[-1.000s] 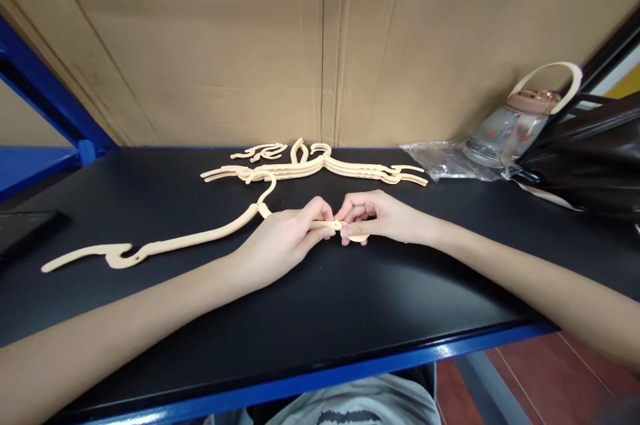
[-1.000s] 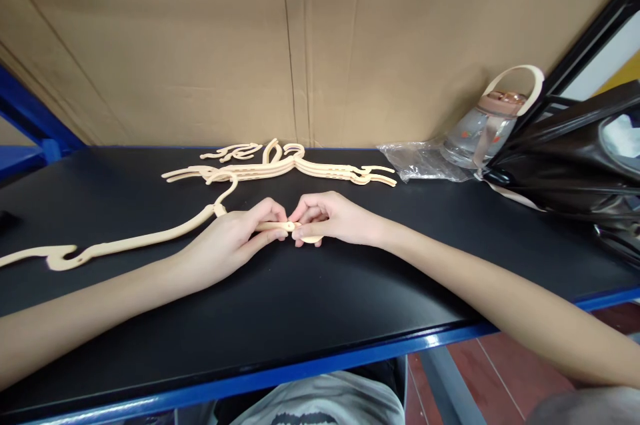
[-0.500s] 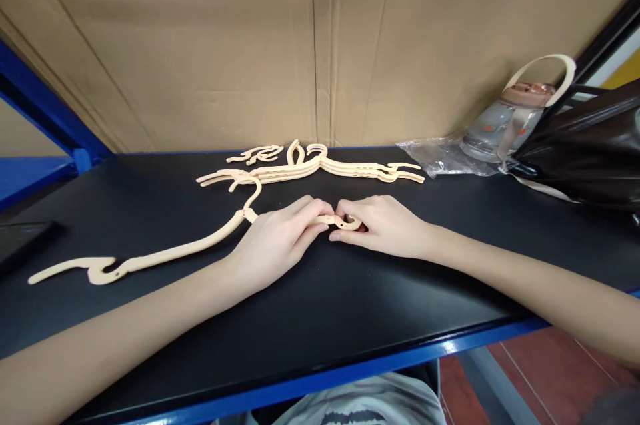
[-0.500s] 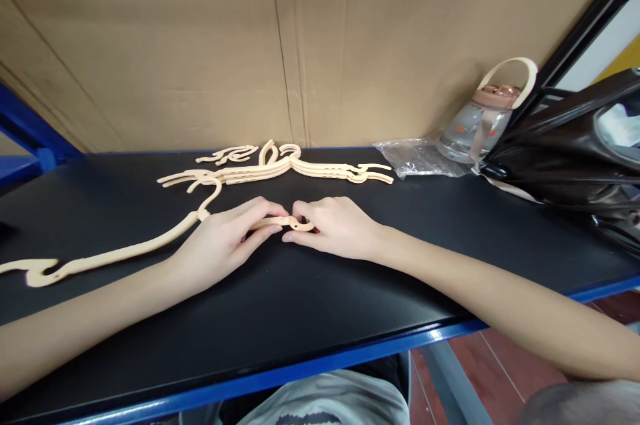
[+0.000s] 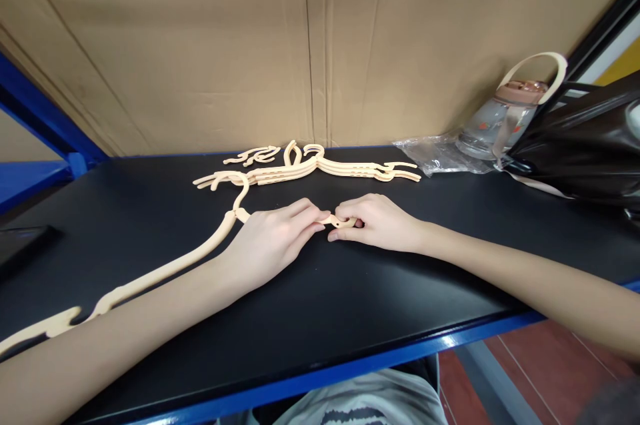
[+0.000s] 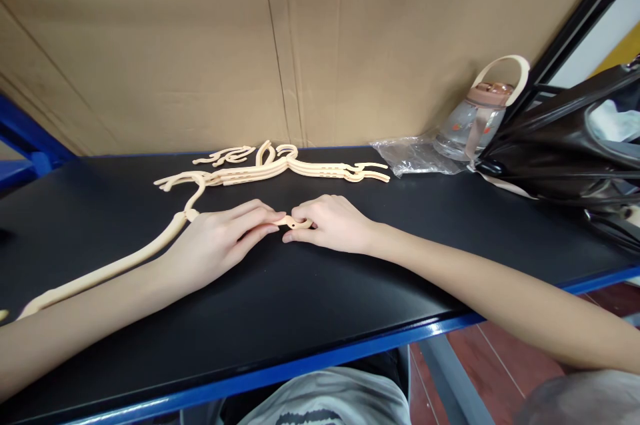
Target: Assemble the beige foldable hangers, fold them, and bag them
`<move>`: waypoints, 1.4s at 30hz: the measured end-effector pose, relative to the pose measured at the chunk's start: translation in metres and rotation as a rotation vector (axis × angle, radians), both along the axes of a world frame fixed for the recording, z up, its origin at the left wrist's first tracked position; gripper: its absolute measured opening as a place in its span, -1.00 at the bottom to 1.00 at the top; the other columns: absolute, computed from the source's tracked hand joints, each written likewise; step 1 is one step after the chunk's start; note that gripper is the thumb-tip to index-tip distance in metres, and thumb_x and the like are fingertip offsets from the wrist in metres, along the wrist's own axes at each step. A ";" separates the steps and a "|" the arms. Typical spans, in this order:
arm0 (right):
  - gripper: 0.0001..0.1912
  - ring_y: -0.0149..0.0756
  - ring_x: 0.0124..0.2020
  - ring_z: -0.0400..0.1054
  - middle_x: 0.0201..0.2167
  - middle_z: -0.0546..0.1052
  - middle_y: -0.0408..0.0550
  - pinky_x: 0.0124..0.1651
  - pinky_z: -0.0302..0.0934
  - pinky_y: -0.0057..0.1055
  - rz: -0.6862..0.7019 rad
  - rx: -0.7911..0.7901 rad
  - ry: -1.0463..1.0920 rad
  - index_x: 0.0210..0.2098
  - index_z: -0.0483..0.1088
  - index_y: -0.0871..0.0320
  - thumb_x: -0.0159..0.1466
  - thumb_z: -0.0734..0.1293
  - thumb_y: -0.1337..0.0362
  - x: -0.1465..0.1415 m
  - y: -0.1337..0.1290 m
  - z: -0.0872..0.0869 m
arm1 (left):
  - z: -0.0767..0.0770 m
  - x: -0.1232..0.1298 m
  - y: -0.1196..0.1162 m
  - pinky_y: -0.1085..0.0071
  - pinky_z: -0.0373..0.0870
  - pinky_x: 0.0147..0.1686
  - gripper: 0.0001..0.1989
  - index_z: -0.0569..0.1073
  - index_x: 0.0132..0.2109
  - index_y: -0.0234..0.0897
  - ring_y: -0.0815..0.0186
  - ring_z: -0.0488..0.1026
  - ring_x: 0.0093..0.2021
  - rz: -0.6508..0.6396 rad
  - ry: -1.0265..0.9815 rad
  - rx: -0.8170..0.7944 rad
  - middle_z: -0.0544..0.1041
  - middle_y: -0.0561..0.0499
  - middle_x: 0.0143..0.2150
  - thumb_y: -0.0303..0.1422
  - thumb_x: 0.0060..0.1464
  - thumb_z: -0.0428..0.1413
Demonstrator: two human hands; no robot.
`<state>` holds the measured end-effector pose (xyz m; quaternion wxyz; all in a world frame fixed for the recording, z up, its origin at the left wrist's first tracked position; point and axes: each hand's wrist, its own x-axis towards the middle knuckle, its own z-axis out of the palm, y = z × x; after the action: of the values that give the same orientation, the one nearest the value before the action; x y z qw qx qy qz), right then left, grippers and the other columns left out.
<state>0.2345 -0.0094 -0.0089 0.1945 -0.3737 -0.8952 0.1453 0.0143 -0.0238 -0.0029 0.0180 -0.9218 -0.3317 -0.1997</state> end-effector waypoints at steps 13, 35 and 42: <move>-0.57 -0.49 -0.55 0.06 -0.57 0.25 -0.25 -0.43 -0.15 -0.48 -0.103 0.063 -0.004 -0.59 0.11 0.16 0.26 0.34 0.11 -0.007 -0.006 -0.003 | 0.004 0.000 0.000 0.45 0.39 -0.32 -0.72 0.43 -0.06 -0.22 0.32 0.50 -0.27 0.031 0.016 -0.057 0.50 0.02 -0.17 -0.32 0.34 -0.16; -0.61 -0.39 -0.57 0.14 -0.65 0.31 -0.18 -0.42 -0.03 -0.43 -0.534 0.337 0.145 -0.58 0.29 0.14 0.23 0.27 0.00 0.068 0.065 0.008 | 0.026 -0.061 0.072 0.29 0.31 -0.30 -0.60 0.37 -0.05 -0.27 0.06 0.48 -0.21 0.666 0.170 0.209 0.53 -0.15 -0.23 -0.14 0.30 -0.24; -0.65 -0.30 -0.47 0.32 -0.51 0.51 -0.09 -0.34 0.07 -0.40 -0.536 0.268 0.178 -0.43 0.46 0.16 0.19 0.31 -0.01 0.080 0.074 0.007 | 0.019 -0.065 0.079 0.28 0.32 -0.28 -0.62 0.40 -0.11 -0.24 0.08 0.46 -0.17 0.580 0.115 0.187 0.53 -0.15 -0.18 -0.15 0.28 -0.22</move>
<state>0.3147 0.0651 -0.0018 0.3509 -0.5534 -0.7554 0.0016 -0.0503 0.0549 0.0157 0.1777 -0.7928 -0.5596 -0.1634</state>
